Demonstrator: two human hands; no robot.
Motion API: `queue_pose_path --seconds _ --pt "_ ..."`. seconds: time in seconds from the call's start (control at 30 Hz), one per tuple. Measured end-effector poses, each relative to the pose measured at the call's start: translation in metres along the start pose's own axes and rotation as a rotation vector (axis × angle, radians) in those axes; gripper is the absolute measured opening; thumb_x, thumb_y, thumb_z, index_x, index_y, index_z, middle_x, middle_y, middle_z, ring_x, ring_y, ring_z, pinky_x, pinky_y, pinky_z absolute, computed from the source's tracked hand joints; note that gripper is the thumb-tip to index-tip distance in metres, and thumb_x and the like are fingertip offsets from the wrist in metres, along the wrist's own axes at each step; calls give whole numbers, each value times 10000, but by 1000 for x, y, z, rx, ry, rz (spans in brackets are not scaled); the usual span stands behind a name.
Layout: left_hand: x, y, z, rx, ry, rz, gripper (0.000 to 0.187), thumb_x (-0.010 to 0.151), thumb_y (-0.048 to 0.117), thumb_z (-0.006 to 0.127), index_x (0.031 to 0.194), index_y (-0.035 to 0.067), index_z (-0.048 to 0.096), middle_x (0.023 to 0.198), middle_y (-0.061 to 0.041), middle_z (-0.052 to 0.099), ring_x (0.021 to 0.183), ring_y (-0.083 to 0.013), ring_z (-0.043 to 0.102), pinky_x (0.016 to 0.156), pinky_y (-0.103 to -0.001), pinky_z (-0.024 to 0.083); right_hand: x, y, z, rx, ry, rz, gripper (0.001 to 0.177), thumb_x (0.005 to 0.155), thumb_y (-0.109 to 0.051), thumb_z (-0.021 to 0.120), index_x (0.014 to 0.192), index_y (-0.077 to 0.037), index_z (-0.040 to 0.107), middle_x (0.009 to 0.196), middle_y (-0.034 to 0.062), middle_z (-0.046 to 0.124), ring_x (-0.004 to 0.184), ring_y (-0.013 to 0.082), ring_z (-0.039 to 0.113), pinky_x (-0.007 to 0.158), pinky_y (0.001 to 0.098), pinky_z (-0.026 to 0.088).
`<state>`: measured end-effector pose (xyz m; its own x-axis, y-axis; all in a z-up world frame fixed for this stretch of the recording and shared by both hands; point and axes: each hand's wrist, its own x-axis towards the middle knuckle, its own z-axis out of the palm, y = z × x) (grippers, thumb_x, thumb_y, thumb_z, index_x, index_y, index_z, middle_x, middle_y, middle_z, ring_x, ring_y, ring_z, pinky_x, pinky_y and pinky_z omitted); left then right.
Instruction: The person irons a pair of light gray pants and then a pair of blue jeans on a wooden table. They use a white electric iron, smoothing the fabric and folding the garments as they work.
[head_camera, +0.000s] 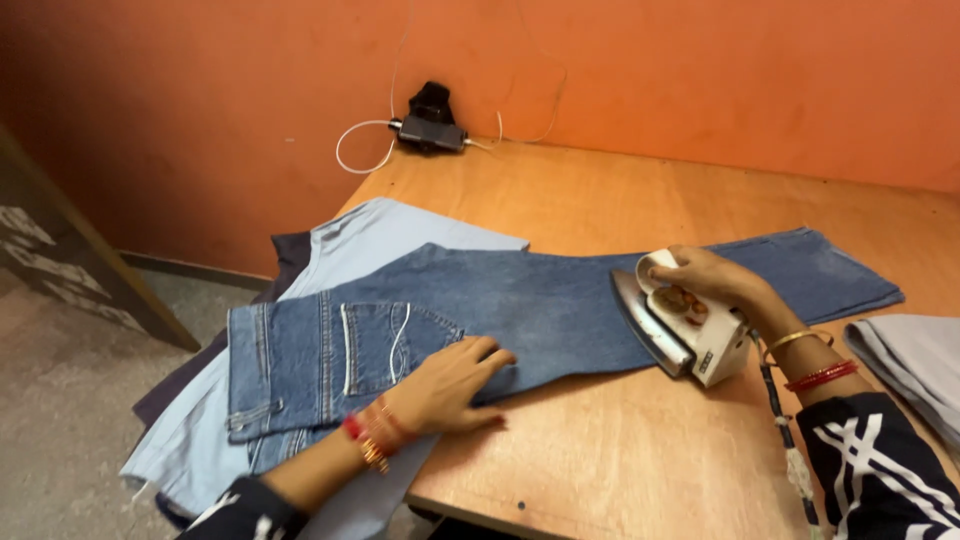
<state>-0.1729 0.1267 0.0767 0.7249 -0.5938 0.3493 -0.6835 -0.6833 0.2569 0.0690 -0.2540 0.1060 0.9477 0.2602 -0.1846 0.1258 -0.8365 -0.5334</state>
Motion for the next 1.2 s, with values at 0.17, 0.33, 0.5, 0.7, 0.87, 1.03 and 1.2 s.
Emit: queue_pose_path --seconds 0.17,0.33,0.5,0.7,0.87,1.03,1.2 --pt "-47 19 -1 379 59 -76 545 829 241 678 1334 89 545 1293 -145 559 1266 -323 519 1064 -585 399 -4 -3 0 32 3 -6 439 935 -335 600 1167 34 654 848 202 743 620 263 720 483 350 558" --pt "-70 28 -6 522 27 -84 532 780 193 656 1292 74 573 1274 -128 577 1249 -308 523 951 -588 433 -12 -9 2 -3 52 28 491 916 -377 619 1215 12 640 911 246 744 682 292 751 532 380 585" --pt "-81 14 -11 415 6 -122 356 866 120 595 1205 31 654 1019 -65 625 985 -217 606 836 -355 513 -10 -9 1 -7 44 68 534 915 -415 607 1266 -13 607 951 267 741 725 314 767 555 385 599" --pt "-87 8 -9 591 30 66 275 846 107 580 1055 -48 671 879 -76 594 874 -207 602 789 -328 495 -8 -5 5 11 58 15 547 896 -426 628 1255 -14 644 963 256 745 791 310 771 596 373 593" --pt "-88 4 -6 552 61 36 267 909 119 576 1108 -33 668 891 -60 591 878 -180 597 801 -320 489 -19 -12 -2 38 29 2 529 863 -365 661 1264 -23 609 972 232 734 773 290 770 589 368 607" --pt "-95 6 -2 683 277 167 380 872 152 585 1221 29 670 1057 -80 641 935 -205 609 849 -343 497 -42 -41 -3 34 -175 -88 574 766 -323 744 1253 -38 644 954 221 759 743 296 746 556 368 575" --pt "-100 1 2 665 305 170 362 894 166 591 1231 57 665 1151 -62 649 1003 -216 623 899 -377 504 -56 -77 -2 -53 -405 -91 569 725 -320 779 1264 -174 671 1035 129 795 843 285 773 657 378 605"
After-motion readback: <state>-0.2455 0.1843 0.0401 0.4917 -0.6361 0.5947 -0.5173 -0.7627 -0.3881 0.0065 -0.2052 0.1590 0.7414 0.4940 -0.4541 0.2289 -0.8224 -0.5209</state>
